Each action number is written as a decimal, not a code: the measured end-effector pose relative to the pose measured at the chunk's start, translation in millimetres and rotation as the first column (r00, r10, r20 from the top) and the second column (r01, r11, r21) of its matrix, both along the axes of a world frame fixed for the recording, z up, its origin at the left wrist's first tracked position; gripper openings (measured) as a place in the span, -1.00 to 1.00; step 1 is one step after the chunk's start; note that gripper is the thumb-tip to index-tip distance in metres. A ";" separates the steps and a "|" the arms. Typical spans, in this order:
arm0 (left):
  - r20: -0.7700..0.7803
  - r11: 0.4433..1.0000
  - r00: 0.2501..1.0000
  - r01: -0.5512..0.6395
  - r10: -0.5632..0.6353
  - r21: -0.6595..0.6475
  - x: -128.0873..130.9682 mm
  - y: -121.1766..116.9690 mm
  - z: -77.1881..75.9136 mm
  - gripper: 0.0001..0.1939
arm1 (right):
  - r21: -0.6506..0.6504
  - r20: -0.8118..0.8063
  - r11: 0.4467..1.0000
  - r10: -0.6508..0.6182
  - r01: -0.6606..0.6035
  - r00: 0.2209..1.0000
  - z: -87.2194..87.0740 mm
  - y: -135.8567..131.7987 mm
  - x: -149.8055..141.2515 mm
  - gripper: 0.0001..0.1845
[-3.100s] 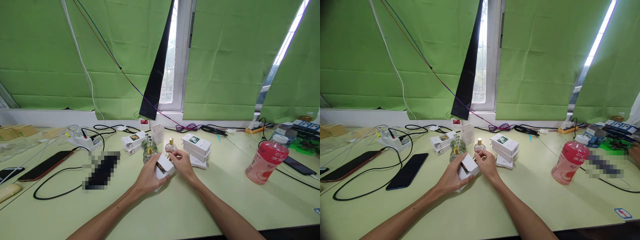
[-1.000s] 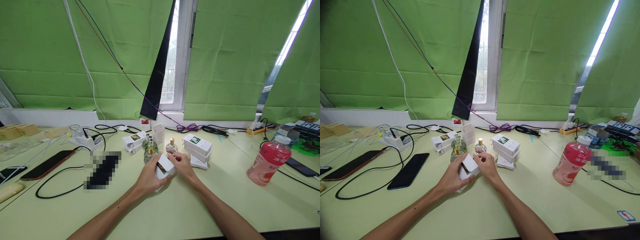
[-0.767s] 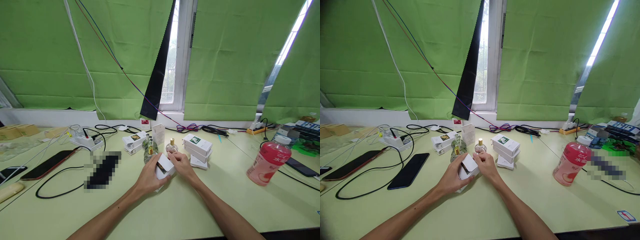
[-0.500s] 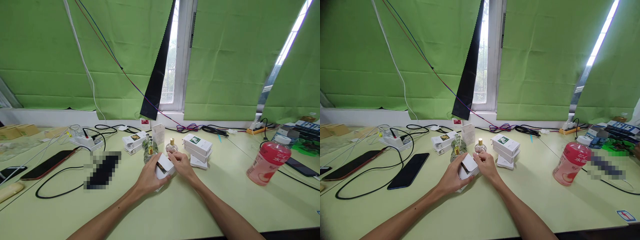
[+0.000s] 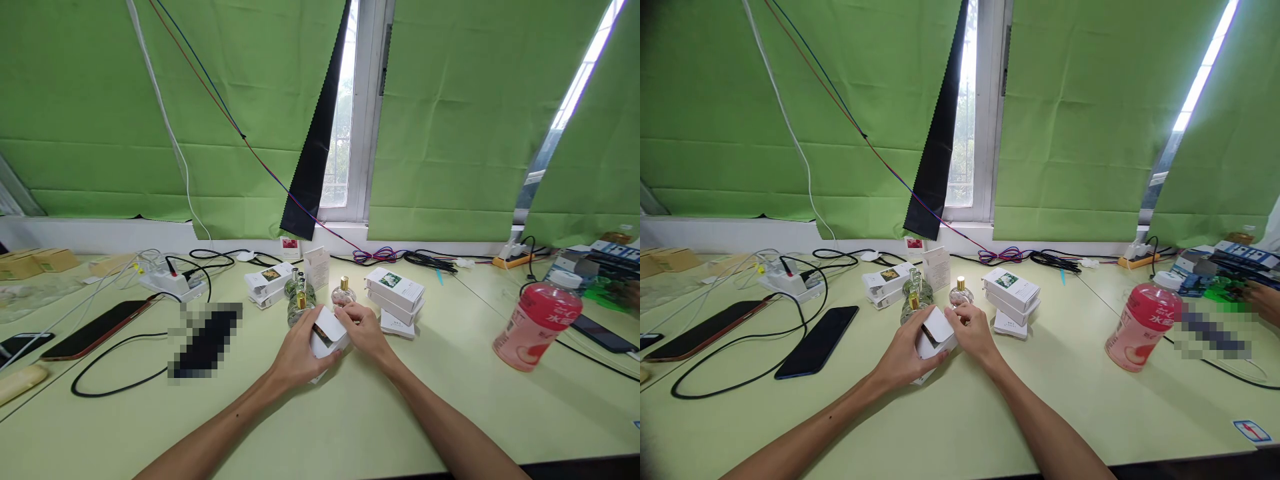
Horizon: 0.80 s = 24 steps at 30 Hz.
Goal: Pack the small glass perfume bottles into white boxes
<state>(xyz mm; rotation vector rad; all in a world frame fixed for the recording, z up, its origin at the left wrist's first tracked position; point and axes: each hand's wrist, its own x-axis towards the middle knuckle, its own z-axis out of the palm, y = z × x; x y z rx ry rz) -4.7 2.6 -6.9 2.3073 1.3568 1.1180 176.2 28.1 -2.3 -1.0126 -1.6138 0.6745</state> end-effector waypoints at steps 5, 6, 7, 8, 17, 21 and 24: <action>-0.009 1.000 1.000 0.001 -0.001 -0.004 -0.2 0.4 0.0 -0.12 | 0.037 -0.015 0.998 -0.050 0.051 0.999 3.6 -3.1 -1.4 -0.56; -0.008 1.000 1.000 -0.001 0.001 0.000 -0.3 0.5 0.0 -0.13 | 0.047 -0.025 0.997 -0.061 0.062 0.998 4.0 -3.6 -1.6 -0.58; -0.007 1.000 1.000 -0.002 0.002 0.006 -0.4 0.7 0.0 -0.14 | 0.058 -0.034 0.996 -0.073 0.074 0.997 4.5 -4.1 -1.7 -0.60; -0.005 1.000 1.000 -0.003 0.003 0.013 -0.4 0.8 0.1 -0.14 | 0.070 -0.043 0.994 -0.083 0.086 0.996 4.9 -4.7 -1.8 -0.61; 0.032 0.994 0.998 -0.056 0.053 0.093 2.2 1.5 1.0 -0.18 | 0.176 -0.008 0.978 -0.116 0.116 0.993 11.9 -11.7 -3.4 -0.72; 0.045 0.993 0.997 -0.070 0.066 0.096 3.8 0.1 2.1 -0.17 | 0.211 0.008 0.966 -0.156 0.151 0.988 12.7 -12.8 -3.0 -0.73; 0.064 0.992 0.995 -0.082 0.077 0.091 5.3 -1.3 4.0 -0.18 | 0.199 -0.001 0.964 -0.179 0.176 0.984 12.4 -13.3 -2.0 -0.73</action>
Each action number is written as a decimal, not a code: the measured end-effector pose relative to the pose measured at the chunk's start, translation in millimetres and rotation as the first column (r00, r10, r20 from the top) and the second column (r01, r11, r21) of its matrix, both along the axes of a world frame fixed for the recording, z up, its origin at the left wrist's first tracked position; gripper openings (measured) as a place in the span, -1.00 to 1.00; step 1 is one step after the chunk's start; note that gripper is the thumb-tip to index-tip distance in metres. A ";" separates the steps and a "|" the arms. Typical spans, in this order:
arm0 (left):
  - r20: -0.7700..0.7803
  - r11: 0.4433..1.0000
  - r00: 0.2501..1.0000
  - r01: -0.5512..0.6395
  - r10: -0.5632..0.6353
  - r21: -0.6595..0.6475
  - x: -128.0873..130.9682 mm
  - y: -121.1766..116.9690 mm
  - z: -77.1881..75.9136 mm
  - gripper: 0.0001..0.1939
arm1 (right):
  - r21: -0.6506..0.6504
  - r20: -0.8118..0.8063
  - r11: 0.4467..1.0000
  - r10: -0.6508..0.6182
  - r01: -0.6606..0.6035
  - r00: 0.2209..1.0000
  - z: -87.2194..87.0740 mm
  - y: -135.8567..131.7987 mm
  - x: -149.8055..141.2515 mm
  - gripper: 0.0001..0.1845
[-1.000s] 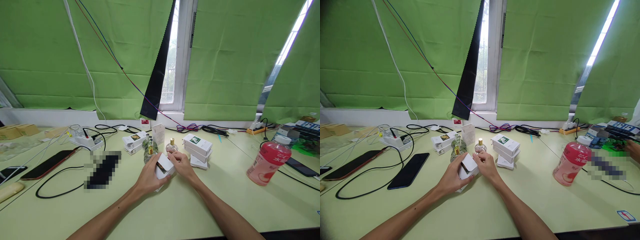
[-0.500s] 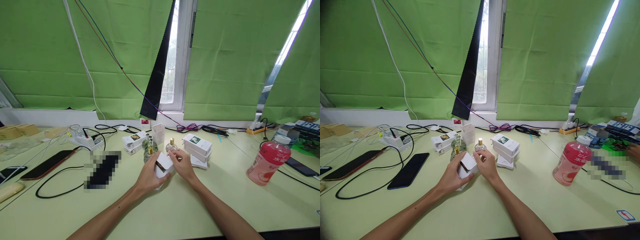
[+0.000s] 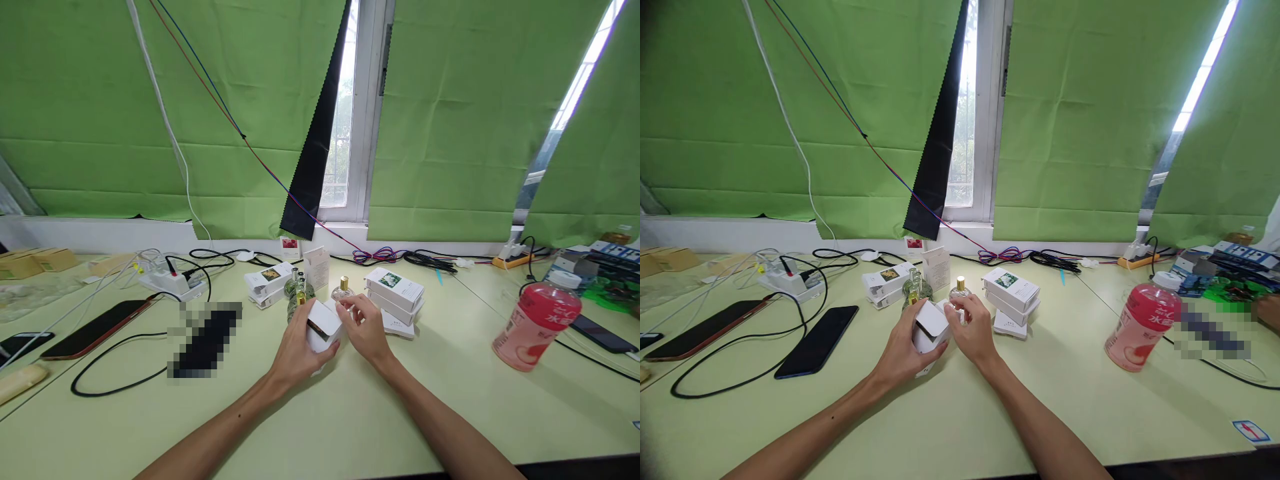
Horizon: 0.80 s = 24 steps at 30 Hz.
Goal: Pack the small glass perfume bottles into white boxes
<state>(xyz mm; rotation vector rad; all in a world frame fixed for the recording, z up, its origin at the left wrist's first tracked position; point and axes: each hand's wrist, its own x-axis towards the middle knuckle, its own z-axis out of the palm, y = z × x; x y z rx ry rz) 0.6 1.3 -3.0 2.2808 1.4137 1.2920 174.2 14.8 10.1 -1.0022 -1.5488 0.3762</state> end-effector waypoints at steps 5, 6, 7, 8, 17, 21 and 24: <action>0.044 0.999 0.998 -0.037 0.037 -0.007 1.2 0.1 0.8 -0.14 | -0.014 -0.002 1.000 -0.015 0.015 1.000 0.1 -0.6 0.8 -0.74; 0.057 0.999 0.997 -0.042 0.043 -0.013 1.2 0.3 0.5 -0.13 | -0.012 -0.001 1.000 -0.018 0.018 1.000 0.2 -0.6 0.9 -0.73; 0.068 0.999 0.997 -0.047 0.048 -0.022 1.2 0.4 0.3 -0.12 | -0.013 -0.001 1.000 -0.021 0.021 1.000 0.1 -0.6 1.0 -0.73; 0.077 0.998 0.996 -0.050 0.053 -0.033 1.2 0.2 0.3 -0.12 | -0.015 -0.002 1.000 -0.025 0.025 1.000 0.0 -0.5 1.0 -0.72; 0.142 0.987 0.986 -0.061 0.082 -0.146 3.9 -5.5 5.2 -0.06 | -0.067 -0.009 0.997 0.046 -0.046 0.999 -3.2 -1.2 0.0 -0.48; 0.184 0.982 0.980 -0.038 0.072 -0.183 4.8 -6.9 6.9 -0.06 | -0.107 -0.001 0.984 0.144 -0.143 0.990 -3.6 -4.2 -2.3 -0.31; 0.190 0.976 0.979 -0.034 0.076 -0.214 5.1 -8.2 7.4 -0.07 | -0.142 -0.002 0.964 0.228 -0.226 0.974 -4.0 -5.9 -3.3 -0.25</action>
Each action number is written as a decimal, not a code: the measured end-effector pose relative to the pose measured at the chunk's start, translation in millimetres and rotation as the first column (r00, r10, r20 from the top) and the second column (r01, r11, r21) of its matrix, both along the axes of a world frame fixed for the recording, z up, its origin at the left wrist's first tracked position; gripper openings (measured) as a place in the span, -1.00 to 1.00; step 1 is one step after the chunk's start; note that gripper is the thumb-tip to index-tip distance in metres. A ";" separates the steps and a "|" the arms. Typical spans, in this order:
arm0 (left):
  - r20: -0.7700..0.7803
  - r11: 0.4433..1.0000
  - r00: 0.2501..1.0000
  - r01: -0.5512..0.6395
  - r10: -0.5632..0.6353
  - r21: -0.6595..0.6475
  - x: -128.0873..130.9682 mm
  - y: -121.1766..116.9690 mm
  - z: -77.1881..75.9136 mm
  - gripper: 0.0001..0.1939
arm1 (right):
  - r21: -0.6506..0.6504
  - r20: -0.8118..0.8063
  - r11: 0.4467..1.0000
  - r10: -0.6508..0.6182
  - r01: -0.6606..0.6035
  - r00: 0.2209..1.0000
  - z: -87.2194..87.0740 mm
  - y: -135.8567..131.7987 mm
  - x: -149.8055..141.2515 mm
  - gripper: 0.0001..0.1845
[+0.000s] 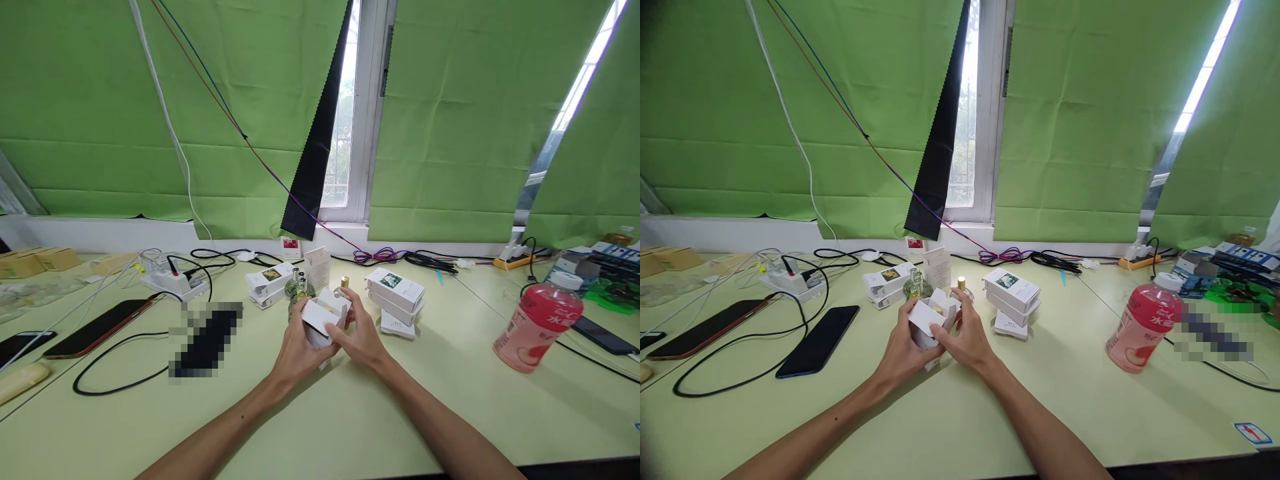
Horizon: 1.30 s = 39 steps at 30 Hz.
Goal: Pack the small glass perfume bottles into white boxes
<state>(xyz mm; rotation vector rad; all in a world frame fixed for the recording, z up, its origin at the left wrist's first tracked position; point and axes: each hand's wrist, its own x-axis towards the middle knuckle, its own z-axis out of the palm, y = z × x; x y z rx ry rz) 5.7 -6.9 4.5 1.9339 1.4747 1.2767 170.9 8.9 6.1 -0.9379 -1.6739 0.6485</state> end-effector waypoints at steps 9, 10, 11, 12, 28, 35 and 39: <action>0.053 1.000 0.999 0.014 -0.013 -0.018 0.9 -0.8 2.3 0.00 | 0.030 -0.042 0.998 0.052 -0.050 0.998 -1.0 -0.3 -0.4 -0.30; 0.060 1.000 0.998 0.013 -0.012 -0.024 0.9 -0.6 2.9 0.01 | 0.039 -0.042 0.998 0.048 -0.046 0.998 -1.1 -0.2 -0.4 -0.32; 0.066 1.000 0.998 0.015 -0.013 -0.027 0.7 -0.4 3.1 0.01 | 0.047 -0.042 0.998 0.046 -0.044 0.998 -1.2 -0.2 -0.5 -0.33; 0.072 1.000 0.997 0.016 -0.014 -0.026 0.4 0.0 3.0 0.01 | 0.053 -0.043 0.998 0.046 -0.044 0.998 -1.3 -0.1 -0.5 -0.35; 0.126 0.998 0.991 0.026 -0.033 0.053 -2.0 6.1 -3.6 -0.15 | 0.134 0.033 0.991 -0.015 0.011 0.999 -3.1 1.9 1.3 -0.47; 0.131 0.996 0.990 0.045 -0.055 0.077 -3.4 7.2 -5.0 -0.24 | 0.147 0.074 0.989 0.006 -0.017 0.997 -5.0 2.7 4.6 -0.48; 0.154 0.995 0.986 0.050 -0.063 0.091 -3.3 7.2 -3.7 -0.23 | 0.154 0.054 0.988 0.008 -0.016 0.999 -5.1 3.7 4.3 -0.43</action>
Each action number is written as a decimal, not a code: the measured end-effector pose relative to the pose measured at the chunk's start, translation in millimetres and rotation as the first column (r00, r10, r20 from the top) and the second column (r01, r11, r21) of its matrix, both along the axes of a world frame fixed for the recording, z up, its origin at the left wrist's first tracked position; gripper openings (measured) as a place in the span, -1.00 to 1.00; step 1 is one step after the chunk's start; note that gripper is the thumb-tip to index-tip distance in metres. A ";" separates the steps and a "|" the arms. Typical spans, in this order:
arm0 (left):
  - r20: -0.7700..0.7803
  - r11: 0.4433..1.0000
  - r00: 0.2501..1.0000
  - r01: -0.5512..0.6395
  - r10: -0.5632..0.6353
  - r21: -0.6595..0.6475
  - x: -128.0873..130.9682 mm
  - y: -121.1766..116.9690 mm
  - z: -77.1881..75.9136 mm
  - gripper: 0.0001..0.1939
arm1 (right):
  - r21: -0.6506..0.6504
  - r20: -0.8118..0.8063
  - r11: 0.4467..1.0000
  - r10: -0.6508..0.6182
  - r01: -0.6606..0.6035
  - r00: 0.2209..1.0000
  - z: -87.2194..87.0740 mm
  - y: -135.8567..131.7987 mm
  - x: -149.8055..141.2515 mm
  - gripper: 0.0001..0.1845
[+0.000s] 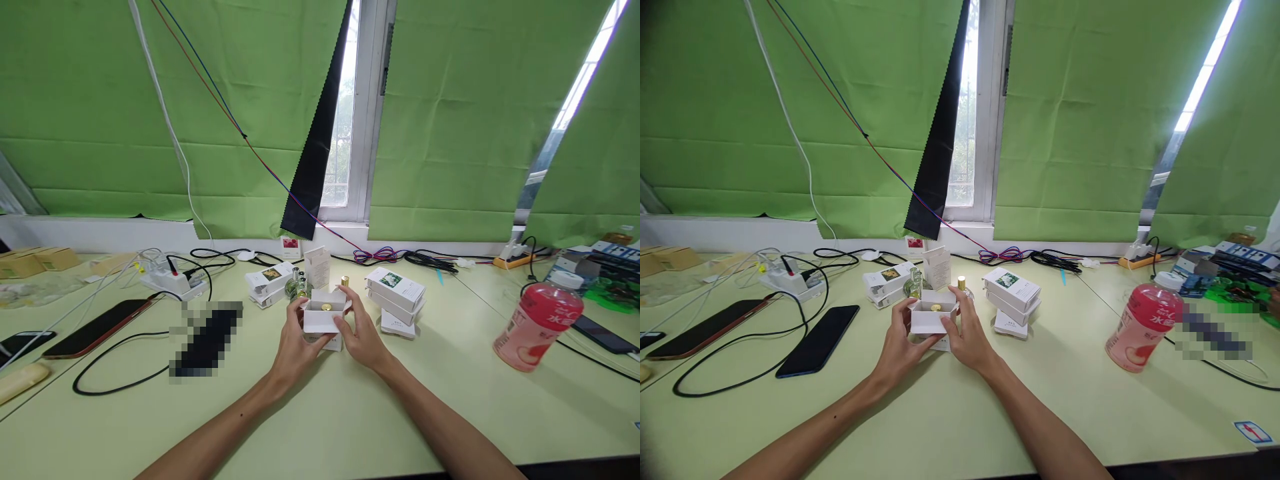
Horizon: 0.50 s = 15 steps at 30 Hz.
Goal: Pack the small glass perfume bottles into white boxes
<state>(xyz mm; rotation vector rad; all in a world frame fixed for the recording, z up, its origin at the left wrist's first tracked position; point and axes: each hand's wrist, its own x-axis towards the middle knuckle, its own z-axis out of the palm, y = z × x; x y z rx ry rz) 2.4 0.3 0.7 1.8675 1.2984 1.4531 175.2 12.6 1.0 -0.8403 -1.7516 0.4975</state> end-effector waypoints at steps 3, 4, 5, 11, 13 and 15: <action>0.010 1.000 1.000 -0.003 0.003 -0.004 -0.8 0.0 0.7 -0.22 | 0.006 -0.040 1.000 -0.027 0.027 0.999 1.8 0.4 -0.9 -0.39; 0.010 1.000 1.000 -0.006 0.006 -0.010 -1.0 -0.1 0.8 -0.22 | 0.006 -0.057 0.999 -0.036 0.036 0.998 2.5 0.4 -1.3 -0.38; 0.011 1.000 1.000 -0.009 0.010 -0.016 -1.3 -0.2 0.8 -0.21 | 0.008 -0.073 0.999 -0.045 0.045 0.996 3.2 0.5 -1.6 -0.37; 0.035 0.999 0.999 -0.012 0.013 -0.039 -1.0 -1.3 1.2 -0.18 | 0.037 -0.136 0.995 -0.092 0.098 0.986 3.7 1.3 -3.4 -0.47; 0.045 0.999 0.999 -0.013 0.015 -0.038 -0.7 -1.5 2.1 -0.18 | 0.042 -0.159 0.994 -0.095 0.103 0.983 3.1 1.8 -3.5 -0.51; 0.060 0.999 0.998 -0.007 0.009 -0.039 -0.5 -1.6 2.9 -0.19 | 0.040 -0.182 0.994 -0.096 0.105 0.979 2.8 2.2 -3.3 -0.56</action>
